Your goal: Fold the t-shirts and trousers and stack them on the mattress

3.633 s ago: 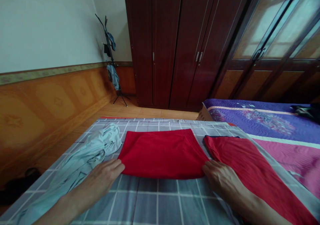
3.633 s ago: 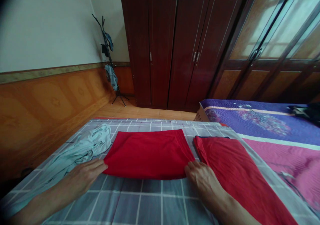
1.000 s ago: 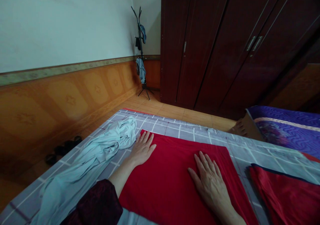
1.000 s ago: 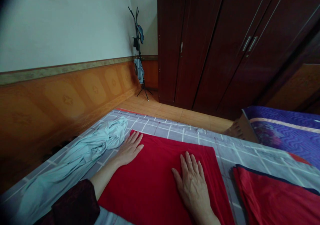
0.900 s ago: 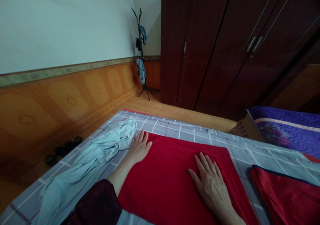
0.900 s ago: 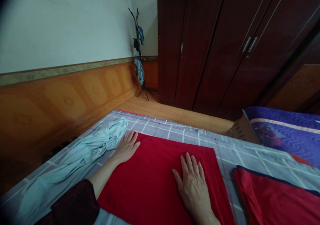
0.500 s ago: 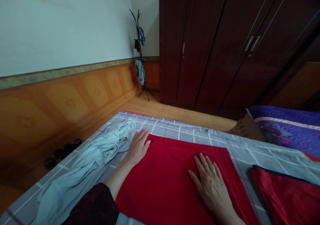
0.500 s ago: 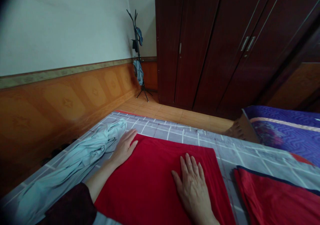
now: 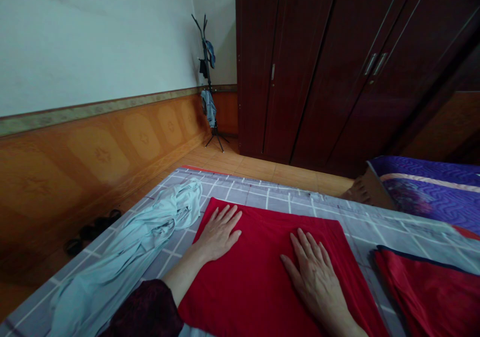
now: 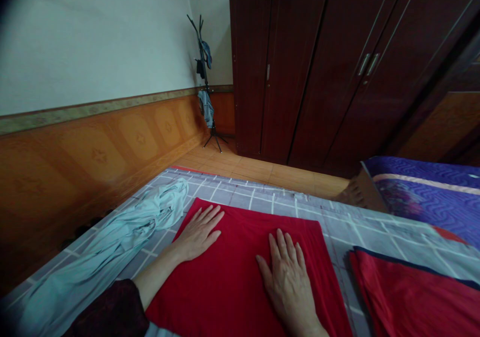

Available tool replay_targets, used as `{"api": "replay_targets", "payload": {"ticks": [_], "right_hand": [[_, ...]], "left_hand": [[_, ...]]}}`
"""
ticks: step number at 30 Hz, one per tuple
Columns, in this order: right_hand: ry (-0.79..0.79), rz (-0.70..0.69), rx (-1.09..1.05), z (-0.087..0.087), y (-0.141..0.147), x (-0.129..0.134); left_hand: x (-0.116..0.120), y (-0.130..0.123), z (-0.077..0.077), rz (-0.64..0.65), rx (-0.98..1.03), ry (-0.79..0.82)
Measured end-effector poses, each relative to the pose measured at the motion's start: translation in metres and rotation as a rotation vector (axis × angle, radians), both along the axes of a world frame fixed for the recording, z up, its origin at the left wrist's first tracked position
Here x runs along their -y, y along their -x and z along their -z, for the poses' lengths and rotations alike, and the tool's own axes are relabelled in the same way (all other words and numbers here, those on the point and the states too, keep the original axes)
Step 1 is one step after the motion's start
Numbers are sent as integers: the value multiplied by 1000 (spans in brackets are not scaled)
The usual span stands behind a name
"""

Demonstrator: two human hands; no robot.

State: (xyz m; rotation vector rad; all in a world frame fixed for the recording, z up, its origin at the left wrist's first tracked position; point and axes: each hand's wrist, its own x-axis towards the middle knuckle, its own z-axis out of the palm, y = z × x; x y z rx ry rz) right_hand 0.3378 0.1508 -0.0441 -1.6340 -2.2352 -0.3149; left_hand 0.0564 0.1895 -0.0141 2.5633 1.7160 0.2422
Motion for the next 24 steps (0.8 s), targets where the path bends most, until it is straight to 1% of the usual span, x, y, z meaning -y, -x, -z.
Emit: {"api": "replay_targets", "payload": {"ticks": [4, 6, 7, 8, 10, 11, 12, 13, 15, 18, 19, 20, 21, 24], "right_hand": [[6, 9, 18, 0, 0, 0], [0, 8, 17, 2, -1, 0], [-3, 3, 14, 2, -1, 0], [-5, -4, 10, 3, -1, -1], [-8, -18, 3, 3, -2, -1], [-8, -23, 0, 3, -2, -1], [-8, -24, -4, 3, -1, -1], [-9, -21, -9, 2, -1, -1], [-10, -14, -22, 2, -1, -1], [-15, -18, -37, 2, -1, -1], [-17, -22, -40, 2, -1, -1], [-18, -25, -44, 2, -1, 0], [-17, -27, -47, 2, -1, 0], [-10, -25, -49, 2, 0, 0]], "left_hand": [[-2, 4, -3, -140, -19, 1], [2, 3, -9, -169, -16, -12], [6, 2, -12, -144, -10, -20], [11, -1, -15, -91, -4, -21], [20, -7, -19, 57, 0, 13], [23, -11, -19, 110, -5, 43], [24, -13, -19, 134, -14, 70], [23, -14, -18, 131, -24, 88], [16, -13, -16, 59, -43, 94], [4, -3, -16, -132, -79, 79], [3, 0, -17, -185, -90, 71], [4, 3, -18, -209, -95, 61], [8, 5, -19, -192, -92, 53], [27, 12, -17, 1, -70, 64]]}}
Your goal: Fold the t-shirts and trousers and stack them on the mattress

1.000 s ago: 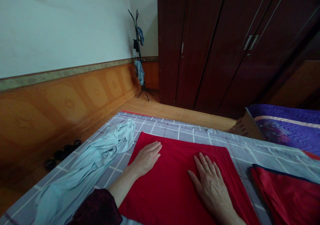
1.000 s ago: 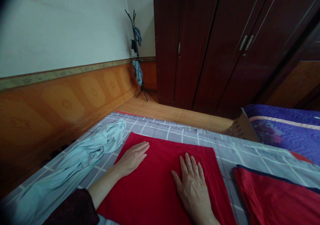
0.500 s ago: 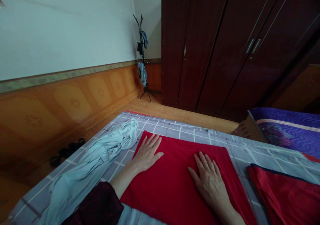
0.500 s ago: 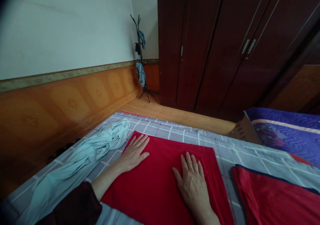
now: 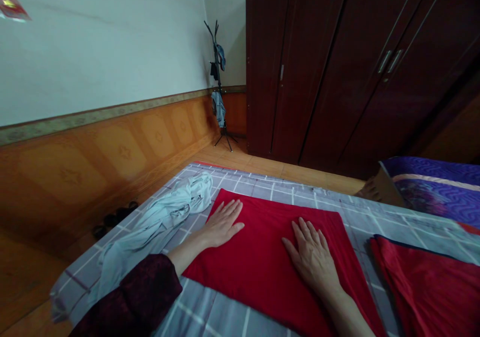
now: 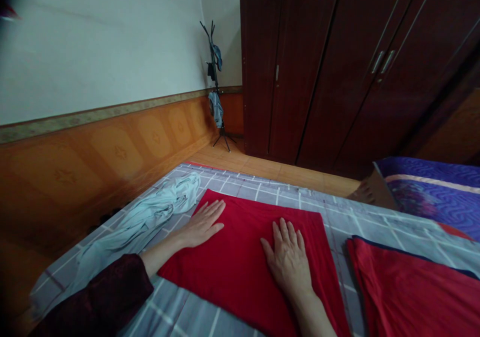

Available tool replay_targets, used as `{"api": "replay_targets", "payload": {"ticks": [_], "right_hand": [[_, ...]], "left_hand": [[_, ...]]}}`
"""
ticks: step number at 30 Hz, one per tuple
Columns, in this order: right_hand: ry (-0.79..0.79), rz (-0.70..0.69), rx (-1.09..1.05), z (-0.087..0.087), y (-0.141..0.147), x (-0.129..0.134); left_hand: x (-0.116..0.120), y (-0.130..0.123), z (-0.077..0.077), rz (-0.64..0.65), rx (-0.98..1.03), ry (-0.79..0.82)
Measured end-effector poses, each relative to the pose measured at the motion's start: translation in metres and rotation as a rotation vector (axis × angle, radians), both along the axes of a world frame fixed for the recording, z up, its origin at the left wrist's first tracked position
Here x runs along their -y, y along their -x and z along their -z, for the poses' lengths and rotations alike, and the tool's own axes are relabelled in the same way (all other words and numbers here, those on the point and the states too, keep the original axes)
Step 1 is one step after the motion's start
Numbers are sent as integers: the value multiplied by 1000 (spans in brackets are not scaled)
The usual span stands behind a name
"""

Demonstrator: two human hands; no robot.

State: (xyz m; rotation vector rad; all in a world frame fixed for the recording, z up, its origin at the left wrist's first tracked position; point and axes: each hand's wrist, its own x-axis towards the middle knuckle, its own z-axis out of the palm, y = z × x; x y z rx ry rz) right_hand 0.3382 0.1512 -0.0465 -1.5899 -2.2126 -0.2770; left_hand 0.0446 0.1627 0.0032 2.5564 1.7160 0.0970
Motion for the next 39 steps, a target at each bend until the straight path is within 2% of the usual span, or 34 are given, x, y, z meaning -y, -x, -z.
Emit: {"api": "replay_targets", "payload": {"ticks": [2, 6, 8, 12, 13, 17, 20, 22, 25, 29, 32, 34, 36, 39], "right_hand": [[3, 5, 7, -1, 0, 0], [8, 14, 24, -3, 1, 0], [6, 18, 38, -4, 2, 0], [1, 19, 53, -5, 2, 1], [3, 20, 53, -6, 2, 1], [13, 15, 43, -7, 2, 1], [16, 9, 43, -6, 2, 1], [17, 7, 48, -6, 2, 1], [11, 8, 53, -5, 2, 0], [7, 8, 52, -5, 2, 0], [17, 1, 56, -5, 1, 0], [18, -4, 58, -5, 0, 0], [20, -3, 61, -5, 0, 0], [34, 17, 69, -8, 1, 1]], "left_hand": [[11, 7, 2, 54, 1, 22], [22, 24, 0, -85, -31, -7], [32, 27, -4, -98, -28, -38], [67, 25, -6, 139, 16, 21], [76, 27, -5, 154, 12, 37], [100, 46, 1, -25, -24, 19], [112, 59, 1, -4, -30, 23], [119, 58, -4, -3, -41, 11], [127, 35, -18, 59, -20, 20], [125, -32, -31, 272, 82, 72], [115, -84, -26, 348, 165, 56], [109, -103, -20, 357, 192, 67], [107, -104, -14, 344, 190, 99], [114, -69, -7, 279, 133, 149]]}}
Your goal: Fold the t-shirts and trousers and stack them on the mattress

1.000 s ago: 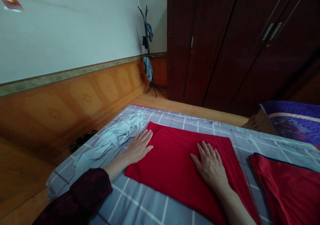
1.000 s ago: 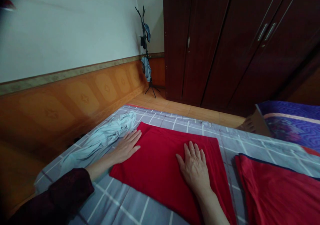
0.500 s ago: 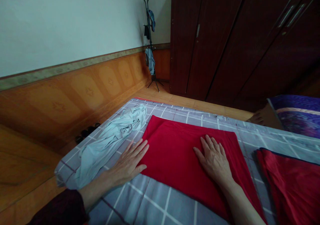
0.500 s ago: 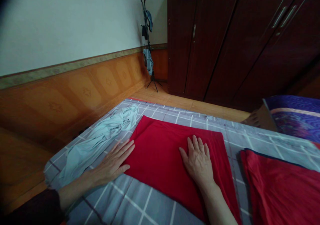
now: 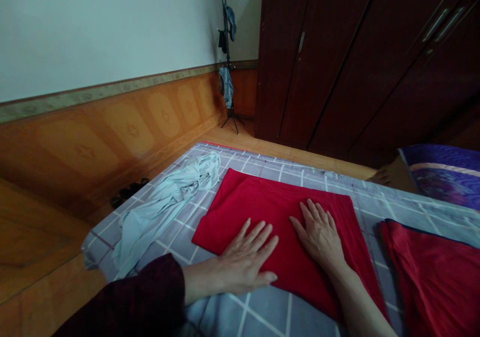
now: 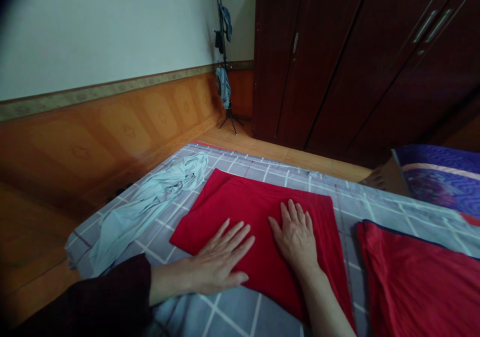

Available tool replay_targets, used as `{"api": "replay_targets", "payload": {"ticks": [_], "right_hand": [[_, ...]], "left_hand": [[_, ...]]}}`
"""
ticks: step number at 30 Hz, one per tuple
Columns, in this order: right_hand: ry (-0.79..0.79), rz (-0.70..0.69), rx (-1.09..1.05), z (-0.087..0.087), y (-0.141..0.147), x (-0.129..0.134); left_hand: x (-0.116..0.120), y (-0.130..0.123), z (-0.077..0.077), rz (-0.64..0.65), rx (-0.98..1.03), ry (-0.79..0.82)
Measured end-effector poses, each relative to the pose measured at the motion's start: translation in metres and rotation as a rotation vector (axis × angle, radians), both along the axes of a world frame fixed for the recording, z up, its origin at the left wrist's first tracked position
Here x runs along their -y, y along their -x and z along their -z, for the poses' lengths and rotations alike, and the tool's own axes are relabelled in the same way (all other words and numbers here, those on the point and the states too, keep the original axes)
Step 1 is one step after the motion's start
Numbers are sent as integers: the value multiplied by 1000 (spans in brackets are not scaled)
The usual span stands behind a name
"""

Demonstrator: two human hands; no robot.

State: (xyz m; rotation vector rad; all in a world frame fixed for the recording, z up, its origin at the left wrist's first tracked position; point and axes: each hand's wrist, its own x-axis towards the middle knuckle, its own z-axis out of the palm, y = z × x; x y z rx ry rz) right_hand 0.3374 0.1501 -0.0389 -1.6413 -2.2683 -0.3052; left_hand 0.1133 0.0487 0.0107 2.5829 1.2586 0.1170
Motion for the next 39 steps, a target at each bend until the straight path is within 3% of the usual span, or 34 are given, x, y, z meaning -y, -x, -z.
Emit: {"api": "replay_targets", "payload": {"ticks": [5, 8, 13, 18, 23, 26, 28, 32, 34, 39], "right_hand": [[15, 21, 4, -4, 4, 2], [18, 20, -8, -6, 5, 3], [30, 23, -26, -8, 5, 4], [44, 27, -38, -8, 5, 4], [51, 31, -59, -8, 5, 5], [93, 38, -74, -10, 6, 6], [132, 43, -80, -14, 7, 6], [189, 63, -82, -21, 8, 8], [204, 68, -77, -24, 8, 9], [222, 75, -86, -24, 8, 10]], "left_hand": [[17, 83, 10, -293, -161, -58], [16, 94, 9, -394, -193, -121], [-5, 68, -3, -239, -190, -71], [-36, 58, -11, -436, -247, -90], [-69, 49, -6, -157, -189, -107], [-86, 45, -7, -340, -269, -105], [-94, 37, -16, -395, -272, -124], [-103, -1, -32, -177, -144, -160], [-109, -20, -27, -127, -96, -168], [-125, -32, 13, -207, -60, -174]]}}
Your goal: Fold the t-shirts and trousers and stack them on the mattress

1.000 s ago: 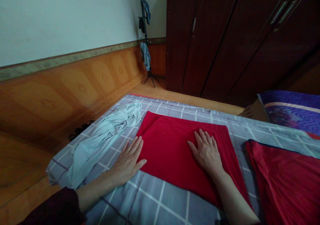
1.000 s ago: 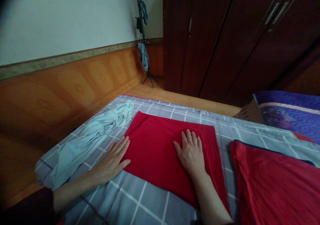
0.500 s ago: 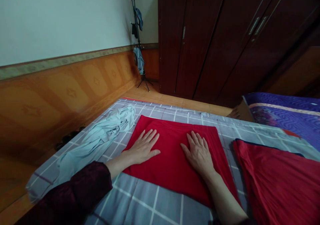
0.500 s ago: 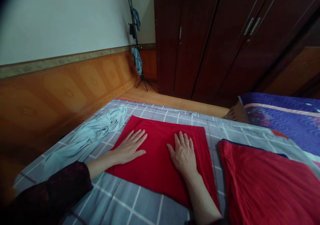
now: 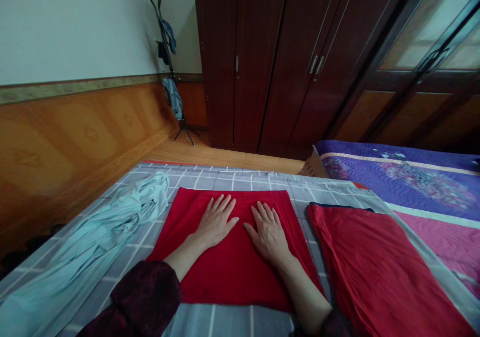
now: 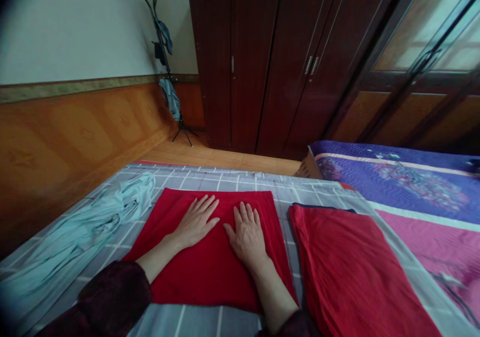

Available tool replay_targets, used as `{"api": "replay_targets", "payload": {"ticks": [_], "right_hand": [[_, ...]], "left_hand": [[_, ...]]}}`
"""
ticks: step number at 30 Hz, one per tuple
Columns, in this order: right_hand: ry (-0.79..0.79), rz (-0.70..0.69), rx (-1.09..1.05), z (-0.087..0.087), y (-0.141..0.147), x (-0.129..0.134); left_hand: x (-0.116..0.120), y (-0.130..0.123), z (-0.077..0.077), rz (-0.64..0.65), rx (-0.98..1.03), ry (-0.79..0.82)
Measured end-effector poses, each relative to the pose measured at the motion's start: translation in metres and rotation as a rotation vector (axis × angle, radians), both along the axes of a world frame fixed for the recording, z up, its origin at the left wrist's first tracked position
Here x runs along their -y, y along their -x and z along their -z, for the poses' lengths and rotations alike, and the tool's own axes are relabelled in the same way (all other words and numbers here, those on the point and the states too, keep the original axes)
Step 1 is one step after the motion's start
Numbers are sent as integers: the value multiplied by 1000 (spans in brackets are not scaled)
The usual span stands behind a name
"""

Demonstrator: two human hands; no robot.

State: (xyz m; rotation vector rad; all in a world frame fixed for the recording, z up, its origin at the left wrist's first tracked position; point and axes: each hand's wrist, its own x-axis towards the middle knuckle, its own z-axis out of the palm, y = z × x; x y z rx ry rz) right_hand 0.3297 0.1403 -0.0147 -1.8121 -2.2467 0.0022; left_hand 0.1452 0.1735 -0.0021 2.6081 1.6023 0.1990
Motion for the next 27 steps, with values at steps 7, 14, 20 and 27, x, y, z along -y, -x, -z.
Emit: {"api": "replay_targets", "payload": {"ticks": [7, 14, 20, 27], "right_hand": [[28, 227, 1, -2, -8, -11], [85, 228, 17, -24, 8, 0], [117, 27, 26, -11, 13, -5], [109, 343, 36, -4, -27, -37]], "left_hand": [[-5, 10, 12, 41, 54, -39], [-7, 11, 15, 59, 82, -57], [-7, 13, 16, 82, 90, -55], [-7, 15, 14, 88, 103, -38]]}}
